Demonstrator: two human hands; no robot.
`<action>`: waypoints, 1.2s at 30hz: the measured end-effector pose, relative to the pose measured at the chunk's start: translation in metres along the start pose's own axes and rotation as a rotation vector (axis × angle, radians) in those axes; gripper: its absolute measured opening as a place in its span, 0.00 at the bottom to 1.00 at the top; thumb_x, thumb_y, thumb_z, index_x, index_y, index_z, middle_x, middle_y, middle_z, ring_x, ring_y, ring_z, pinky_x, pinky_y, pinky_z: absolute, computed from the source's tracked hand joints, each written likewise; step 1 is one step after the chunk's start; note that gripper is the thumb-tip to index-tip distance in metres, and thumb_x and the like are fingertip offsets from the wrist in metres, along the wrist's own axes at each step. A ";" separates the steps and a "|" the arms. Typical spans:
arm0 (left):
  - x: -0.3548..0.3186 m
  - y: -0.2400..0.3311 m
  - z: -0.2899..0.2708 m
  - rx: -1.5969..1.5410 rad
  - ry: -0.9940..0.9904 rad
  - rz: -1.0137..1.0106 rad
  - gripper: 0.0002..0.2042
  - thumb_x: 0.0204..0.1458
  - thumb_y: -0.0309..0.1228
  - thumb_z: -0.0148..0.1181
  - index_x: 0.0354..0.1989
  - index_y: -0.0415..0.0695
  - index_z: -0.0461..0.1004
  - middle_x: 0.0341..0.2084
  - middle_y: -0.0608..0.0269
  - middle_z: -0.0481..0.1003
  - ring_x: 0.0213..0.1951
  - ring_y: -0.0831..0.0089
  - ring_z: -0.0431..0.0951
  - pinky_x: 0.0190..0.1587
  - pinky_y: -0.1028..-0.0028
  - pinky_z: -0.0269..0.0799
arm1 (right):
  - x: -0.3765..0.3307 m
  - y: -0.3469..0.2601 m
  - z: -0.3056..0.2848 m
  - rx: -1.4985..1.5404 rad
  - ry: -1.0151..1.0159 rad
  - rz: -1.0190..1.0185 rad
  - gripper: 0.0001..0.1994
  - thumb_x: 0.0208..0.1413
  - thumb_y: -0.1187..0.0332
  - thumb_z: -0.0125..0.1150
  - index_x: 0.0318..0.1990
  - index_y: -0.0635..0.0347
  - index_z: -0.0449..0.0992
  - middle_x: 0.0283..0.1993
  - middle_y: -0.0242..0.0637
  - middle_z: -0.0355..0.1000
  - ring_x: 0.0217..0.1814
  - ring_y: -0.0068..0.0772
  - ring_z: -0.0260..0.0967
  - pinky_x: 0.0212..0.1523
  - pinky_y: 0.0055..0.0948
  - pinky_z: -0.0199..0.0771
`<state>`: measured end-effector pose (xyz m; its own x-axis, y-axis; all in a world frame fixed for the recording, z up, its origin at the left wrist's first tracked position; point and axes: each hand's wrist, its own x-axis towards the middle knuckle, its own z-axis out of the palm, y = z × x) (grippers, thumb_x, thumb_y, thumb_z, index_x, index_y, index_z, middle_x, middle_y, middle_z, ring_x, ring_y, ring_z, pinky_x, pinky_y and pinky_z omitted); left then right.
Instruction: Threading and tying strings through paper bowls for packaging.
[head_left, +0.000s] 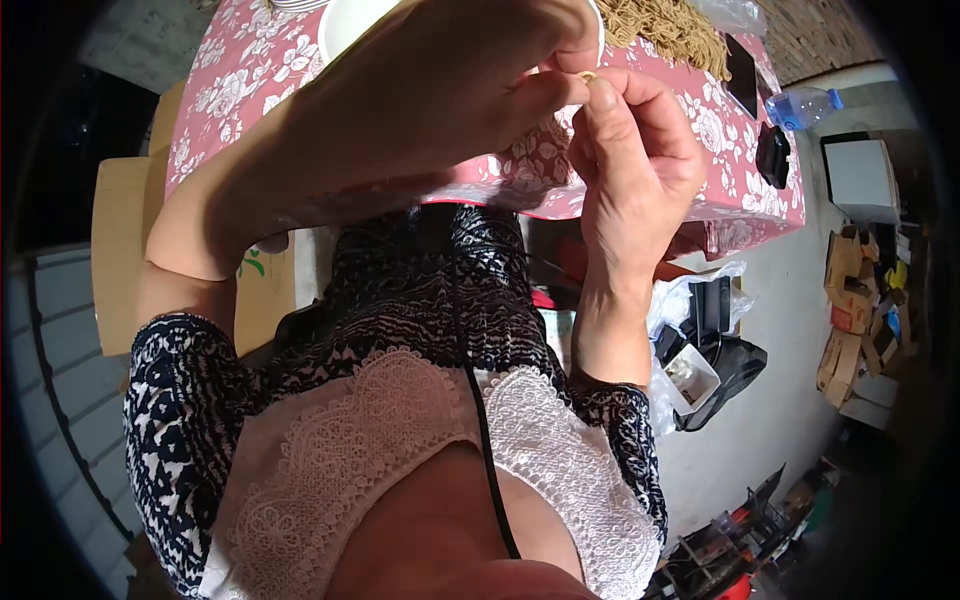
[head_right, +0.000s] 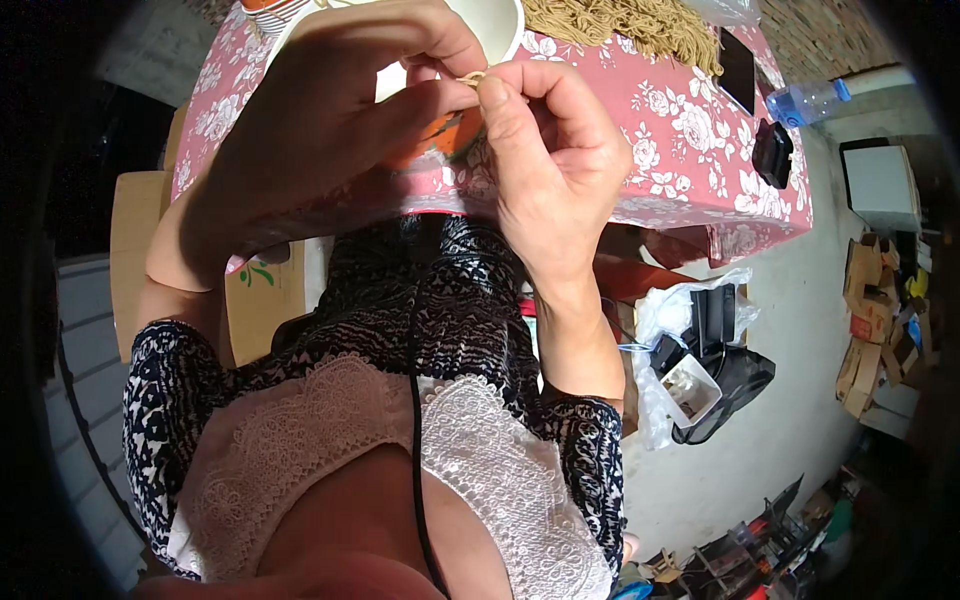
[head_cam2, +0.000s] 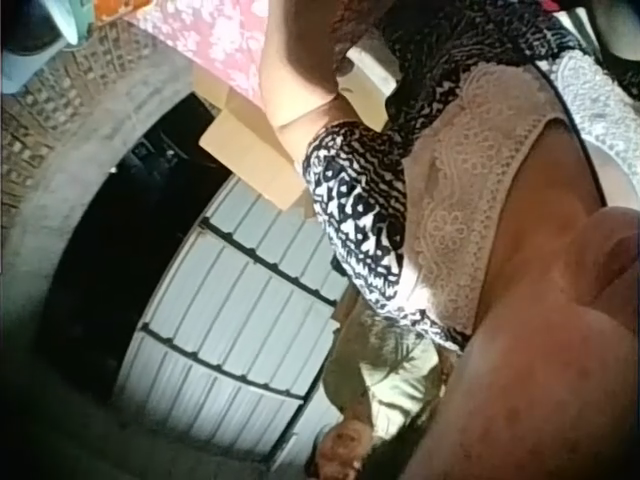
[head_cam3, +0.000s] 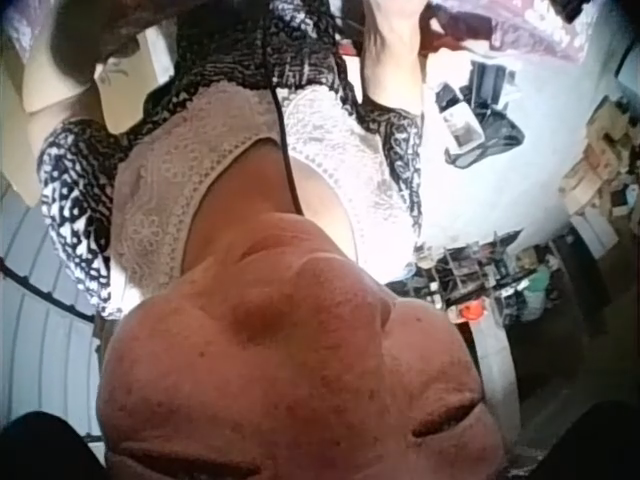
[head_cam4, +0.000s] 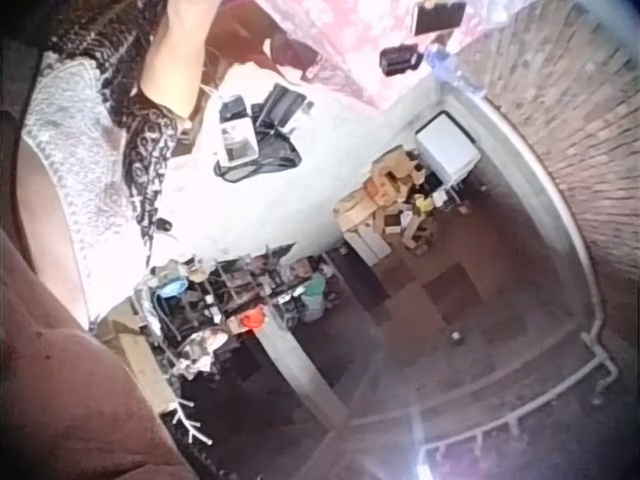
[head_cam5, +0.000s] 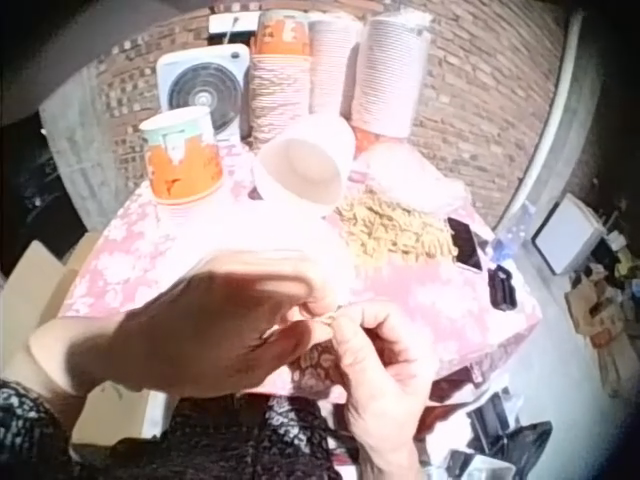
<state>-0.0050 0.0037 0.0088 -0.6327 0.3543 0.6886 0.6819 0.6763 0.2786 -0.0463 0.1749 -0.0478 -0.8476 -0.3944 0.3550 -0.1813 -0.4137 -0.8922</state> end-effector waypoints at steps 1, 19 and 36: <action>0.002 -0.007 0.009 0.015 0.140 0.282 0.10 0.47 0.23 0.61 0.38 0.37 0.70 0.32 0.51 0.72 0.38 0.53 0.75 0.43 0.62 0.72 | 0.000 0.001 -0.001 0.022 0.003 0.000 0.03 0.61 0.76 0.60 0.39 0.68 0.77 0.29 0.24 0.73 0.29 0.10 0.64 0.31 0.12 0.64; -0.011 0.028 -0.005 0.106 -0.163 -0.337 0.10 0.54 0.21 0.57 0.44 0.39 0.71 0.27 0.53 0.75 0.26 0.58 0.78 0.29 0.63 0.75 | 0.013 0.019 -0.026 -0.228 0.139 -0.187 0.04 0.62 0.75 0.58 0.36 0.66 0.76 0.26 0.23 0.69 0.26 0.10 0.60 0.26 0.13 0.61; -0.079 -0.039 -0.039 -0.229 0.156 -1.131 0.14 0.58 0.38 0.61 0.24 0.44 0.72 0.19 0.79 0.64 0.23 0.89 0.59 0.24 0.82 0.53 | -0.003 0.036 -0.054 -0.252 0.212 -0.255 0.08 0.65 0.75 0.51 0.41 0.70 0.77 0.46 0.36 0.68 0.24 0.12 0.59 0.23 0.15 0.59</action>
<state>0.0328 -0.0760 -0.0300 -0.8815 -0.4704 0.0406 -0.1818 0.4175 0.8903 -0.0774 0.2060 -0.0958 -0.8392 -0.1165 0.5311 -0.4922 -0.2522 -0.8331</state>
